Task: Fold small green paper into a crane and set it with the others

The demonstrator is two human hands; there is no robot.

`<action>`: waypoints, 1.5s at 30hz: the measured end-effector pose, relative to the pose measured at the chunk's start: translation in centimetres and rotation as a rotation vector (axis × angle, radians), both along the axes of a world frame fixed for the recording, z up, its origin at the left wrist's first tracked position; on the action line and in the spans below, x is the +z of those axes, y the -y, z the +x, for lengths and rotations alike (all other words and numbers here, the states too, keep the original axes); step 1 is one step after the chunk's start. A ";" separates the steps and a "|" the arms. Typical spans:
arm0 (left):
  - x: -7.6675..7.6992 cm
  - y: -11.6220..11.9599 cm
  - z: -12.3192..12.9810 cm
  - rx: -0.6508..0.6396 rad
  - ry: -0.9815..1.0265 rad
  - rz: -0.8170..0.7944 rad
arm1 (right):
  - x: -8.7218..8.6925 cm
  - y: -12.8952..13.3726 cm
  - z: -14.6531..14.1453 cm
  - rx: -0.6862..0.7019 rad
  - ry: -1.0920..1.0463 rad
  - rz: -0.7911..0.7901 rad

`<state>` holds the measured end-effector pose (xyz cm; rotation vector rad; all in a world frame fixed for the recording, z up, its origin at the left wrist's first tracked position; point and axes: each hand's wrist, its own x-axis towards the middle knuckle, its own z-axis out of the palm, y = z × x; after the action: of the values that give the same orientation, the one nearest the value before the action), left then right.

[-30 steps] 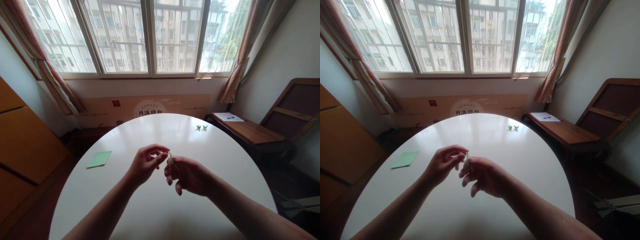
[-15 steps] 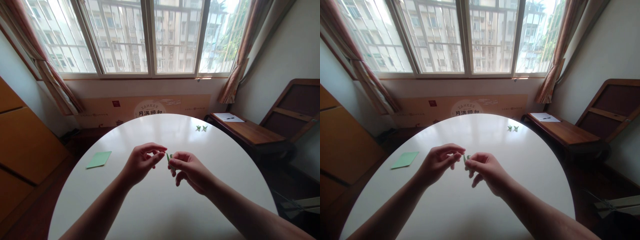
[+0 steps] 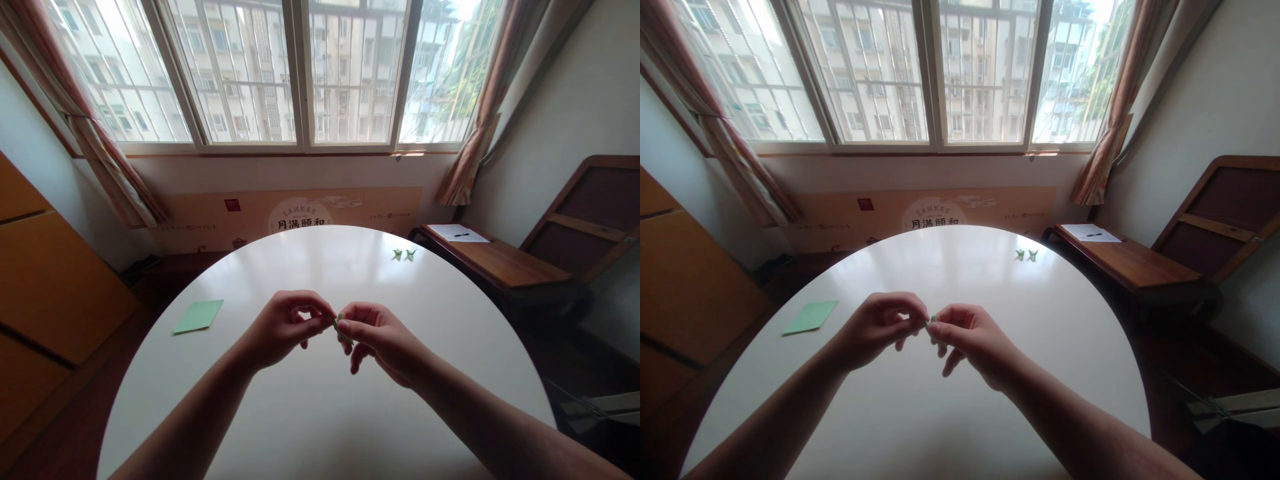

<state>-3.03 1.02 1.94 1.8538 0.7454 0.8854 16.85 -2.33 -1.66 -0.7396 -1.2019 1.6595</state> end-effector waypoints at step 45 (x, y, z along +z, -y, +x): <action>0.6 1.8 1.4 0.280 -0.204 0.219 | -0.6 0.2 -0.3 -0.266 0.249 0.277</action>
<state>-1.66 -0.80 2.51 2.0881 1.0910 0.9953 16.54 -2.57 -2.22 -0.9044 -1.4048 1.1797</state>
